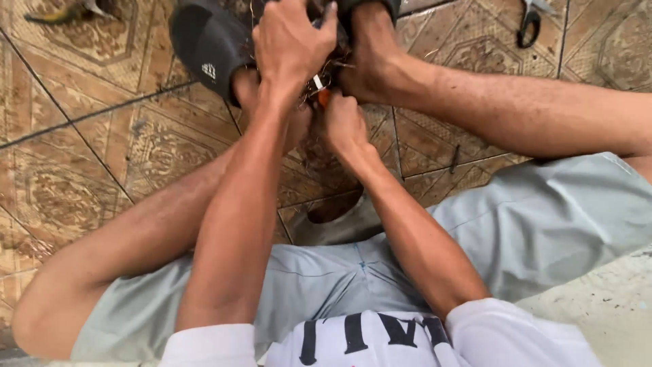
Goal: Extracting copper wire from a motor winding using pliers while sitting on the floor.
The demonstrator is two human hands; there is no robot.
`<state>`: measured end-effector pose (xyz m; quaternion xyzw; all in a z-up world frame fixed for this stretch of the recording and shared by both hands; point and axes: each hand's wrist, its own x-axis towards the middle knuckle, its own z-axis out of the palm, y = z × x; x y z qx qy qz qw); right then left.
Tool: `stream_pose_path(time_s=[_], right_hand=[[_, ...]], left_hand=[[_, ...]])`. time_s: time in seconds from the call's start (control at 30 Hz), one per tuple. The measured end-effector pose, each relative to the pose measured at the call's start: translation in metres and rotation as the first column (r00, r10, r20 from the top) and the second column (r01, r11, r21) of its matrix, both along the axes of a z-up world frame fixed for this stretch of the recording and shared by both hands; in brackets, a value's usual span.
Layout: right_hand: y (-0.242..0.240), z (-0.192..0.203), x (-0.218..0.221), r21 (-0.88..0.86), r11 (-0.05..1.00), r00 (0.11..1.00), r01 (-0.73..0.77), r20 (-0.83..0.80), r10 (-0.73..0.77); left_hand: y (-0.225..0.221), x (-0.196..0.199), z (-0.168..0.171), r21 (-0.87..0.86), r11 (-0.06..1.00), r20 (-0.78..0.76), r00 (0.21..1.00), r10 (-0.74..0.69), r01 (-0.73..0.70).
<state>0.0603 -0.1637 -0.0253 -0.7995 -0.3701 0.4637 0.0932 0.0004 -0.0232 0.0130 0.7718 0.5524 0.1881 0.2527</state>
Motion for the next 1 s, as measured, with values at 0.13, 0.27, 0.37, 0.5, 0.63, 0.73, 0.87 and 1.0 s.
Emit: stream_pose_path(time_s=[0.13,0.27,0.37,0.5,0.63,0.73,0.87,1.0], right_hand=[[-0.012,0.006,0.005,0.137,0.949,0.901,0.284,-0.377,-0.215],[-0.012,0.022,0.009,-0.092,0.857,0.682,0.507,-0.566,-0.464],[-0.011,0.016,0.009,0.083,0.984,0.981,0.158,-0.129,-0.147],[0.002,0.015,0.012,0.117,0.991,0.994,0.072,-0.095,-0.061],[-0.001,-0.003,0.029,-0.475,0.737,0.246,0.481,-0.733,-0.634],[-0.016,-0.025,0.023,-0.603,0.619,-0.214,0.503,-0.781,-0.587],[-0.016,-0.009,0.008,-0.586,0.592,-0.383,0.553,-0.810,-0.444],[-0.049,0.017,0.020,-0.634,0.518,-0.452,0.574,-0.773,-0.446]], left_hand=[[-0.002,-0.003,-0.003,0.022,0.999,0.067,0.997,-0.024,0.023],[-0.004,-0.001,-0.021,0.097,0.991,0.121,0.988,-0.099,0.087],[-0.003,0.001,-0.006,0.060,0.998,0.064,0.997,-0.039,0.036],[0.005,0.000,-0.005,0.015,1.000,0.040,0.999,-0.023,0.023],[0.000,0.003,-0.011,0.026,0.999,0.091,0.996,0.019,-0.022],[-0.004,0.001,-0.003,-0.003,0.998,0.068,0.995,0.066,-0.066],[-0.001,0.003,-0.023,0.118,0.991,0.166,0.985,0.049,-0.069],[0.000,0.002,-0.018,0.123,0.991,0.154,0.987,0.041,-0.060]])
